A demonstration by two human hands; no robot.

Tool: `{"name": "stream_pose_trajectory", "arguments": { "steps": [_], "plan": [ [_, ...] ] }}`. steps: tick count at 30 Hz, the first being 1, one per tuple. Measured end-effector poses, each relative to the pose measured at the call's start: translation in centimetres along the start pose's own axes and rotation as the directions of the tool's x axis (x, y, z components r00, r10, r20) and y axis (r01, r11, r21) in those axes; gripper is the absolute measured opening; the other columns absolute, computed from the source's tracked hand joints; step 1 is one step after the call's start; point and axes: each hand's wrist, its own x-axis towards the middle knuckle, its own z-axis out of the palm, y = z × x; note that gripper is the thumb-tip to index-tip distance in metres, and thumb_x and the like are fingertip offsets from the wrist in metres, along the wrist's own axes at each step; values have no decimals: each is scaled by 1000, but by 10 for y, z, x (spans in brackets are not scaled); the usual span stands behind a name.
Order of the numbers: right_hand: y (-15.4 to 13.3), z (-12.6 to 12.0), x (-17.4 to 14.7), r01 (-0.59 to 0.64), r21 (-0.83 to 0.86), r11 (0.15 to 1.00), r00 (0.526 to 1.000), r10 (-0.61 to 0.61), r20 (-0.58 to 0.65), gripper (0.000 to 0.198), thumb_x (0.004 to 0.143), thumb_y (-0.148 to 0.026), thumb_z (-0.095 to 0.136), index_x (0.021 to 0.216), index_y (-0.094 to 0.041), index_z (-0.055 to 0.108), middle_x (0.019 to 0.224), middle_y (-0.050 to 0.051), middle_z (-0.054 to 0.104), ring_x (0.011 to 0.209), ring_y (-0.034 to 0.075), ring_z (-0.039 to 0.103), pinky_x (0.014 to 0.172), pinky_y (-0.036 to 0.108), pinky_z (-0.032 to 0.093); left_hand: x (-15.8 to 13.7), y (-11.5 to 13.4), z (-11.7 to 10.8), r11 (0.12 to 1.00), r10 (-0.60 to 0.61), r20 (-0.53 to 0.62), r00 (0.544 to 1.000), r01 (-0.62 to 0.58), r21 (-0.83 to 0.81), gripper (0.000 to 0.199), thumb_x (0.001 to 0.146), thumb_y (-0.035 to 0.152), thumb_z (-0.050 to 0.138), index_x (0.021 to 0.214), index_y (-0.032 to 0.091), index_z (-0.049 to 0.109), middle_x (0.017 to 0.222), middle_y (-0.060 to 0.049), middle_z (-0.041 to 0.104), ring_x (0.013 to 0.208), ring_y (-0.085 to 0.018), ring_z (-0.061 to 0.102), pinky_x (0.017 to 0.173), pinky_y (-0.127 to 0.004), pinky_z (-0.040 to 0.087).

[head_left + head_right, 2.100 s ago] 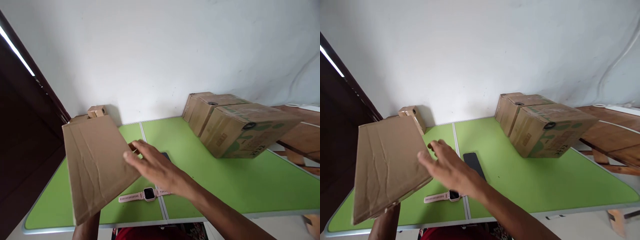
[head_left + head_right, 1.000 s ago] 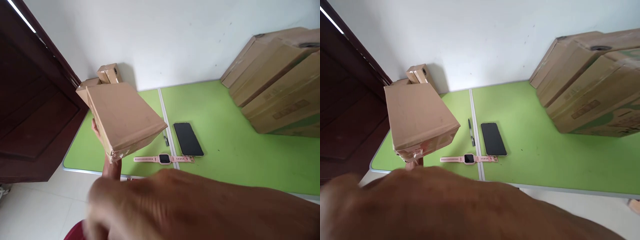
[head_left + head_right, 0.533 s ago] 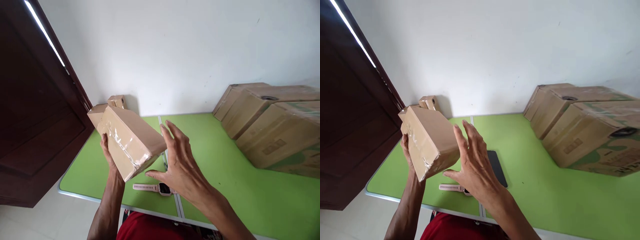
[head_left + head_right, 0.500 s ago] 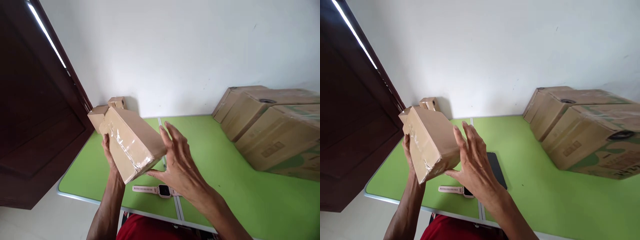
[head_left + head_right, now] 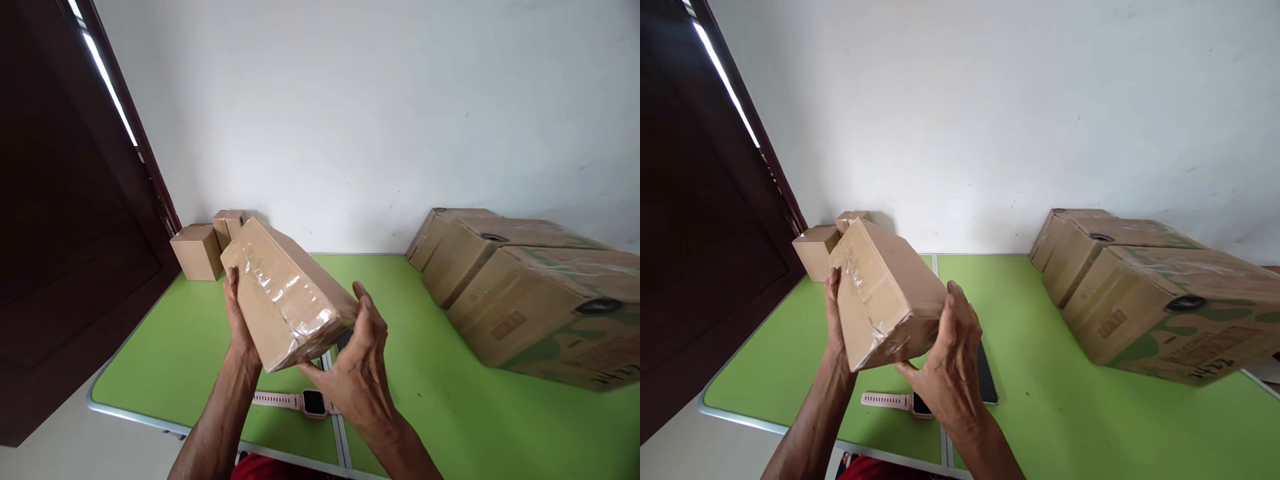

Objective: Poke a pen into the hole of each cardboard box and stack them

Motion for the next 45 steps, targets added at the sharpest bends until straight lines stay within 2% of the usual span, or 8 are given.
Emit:
{"name": "stream_pose_trajectory", "arguments": {
  "steps": [5, 10, 21, 26, 30, 34, 39, 45],
  "plan": [
    [11, -16, 9, -181, 215, 960, 983, 180, 24, 126, 77, -30, 91, 174, -27, 11, 158, 23, 43, 143, 48, 51, 108, 66, 59, -3, 3, -5, 995, -74, -20, 997, 76, 66, 84, 84, 90, 66, 141, 28, 68, 123, -13, 79, 126, -39, 74, 105, -52, 62],
    [24, -30, 6, -538, 631, 559, 825, 502, 258, 101, 79, -52, 91, 161, -33, 35, 163, 17, 49, 144, 40, 57, 101, 52, 65, 10, 12, -26, 961, -62, -31, 998, 68, 268, 76, 95, 88, 52, 122, 21, 77, 116, -13, 82, 131, -38, 69, 110, -52, 57],
    [30, -42, 14, -613, 789, 35, 554, 731, 398, 71, 68, -62, 91, 128, -29, 74, 108, 9, 83, 123, 44, 73, 96, 60, 65, 7, 13, -32, 915, 166, 284, 944, -254, 312, 59, 76, 77, 87, 108, 28, 84, 139, -7, 79, 147, -36, 62, 124, -45, 49],
    [47, -54, 29, -656, 730, 192, 646, 643, 411, 60, 75, -64, 88, 121, -28, 75, 108, 8, 80, 116, 38, 73, 94, 53, 65, 21, 35, -35, 772, 197, 370, 908, -376, 512, 92, 85, 93, 61, 150, 28, 67, 166, -13, 58, 160, -43, 45, 132, -60, 38],
    [61, -74, 68, -664, 567, 488, 748, 433, 503, 85, 76, -60, 90, 149, -29, 61, 144, 12, 69, 127, 38, 68, 93, 53, 65, 39, 67, -32, 397, 309, 547, 778, -628, 669, 102, 85, 90, 65, 169, 36, 44, 175, -14, 43, 167, -45, 31, 135, -71, 22],
    [54, -80, 116, -467, 336, 818, 785, 208, 584, 98, 74, -59, 92, 158, -27, 55, 160, 17, 57, 140, 44, 58, 105, 60, 58, 41, 77, -12, 120, 35, 651, 758, -650, 750, 125, 68, 78, 92, 173, 38, 37, 183, -15, 29, 170, -56, 12, 127, -89, 14],
    [31, -69, 151, -170, 149, 974, 687, 9, 726, 90, 71, -53, 94, 149, -22, 63, 135, 14, 66, 118, 38, 66, 90, 52, 62, 37, 61, -3, 291, -256, 641, 724, -574, 765, 132, 70, 68, 96, 177, 39, 25, 185, -12, 28, 170, -51, 21, 132, -78, 26],
    [30, -66, 156, -309, 248, 918, 720, 55, 692, 100, 75, -67, 89, 157, -21, 57, 157, 18, 56, 139, 42, 58, 110, 60, 56, 42, 33, -28, 696, -66, 572, 818, -372, 614, 122, 71, 59, 95, 174, 33, 34, 176, -14, 45, 157, -48, 47, 127, -65, 45]
  ]
}}
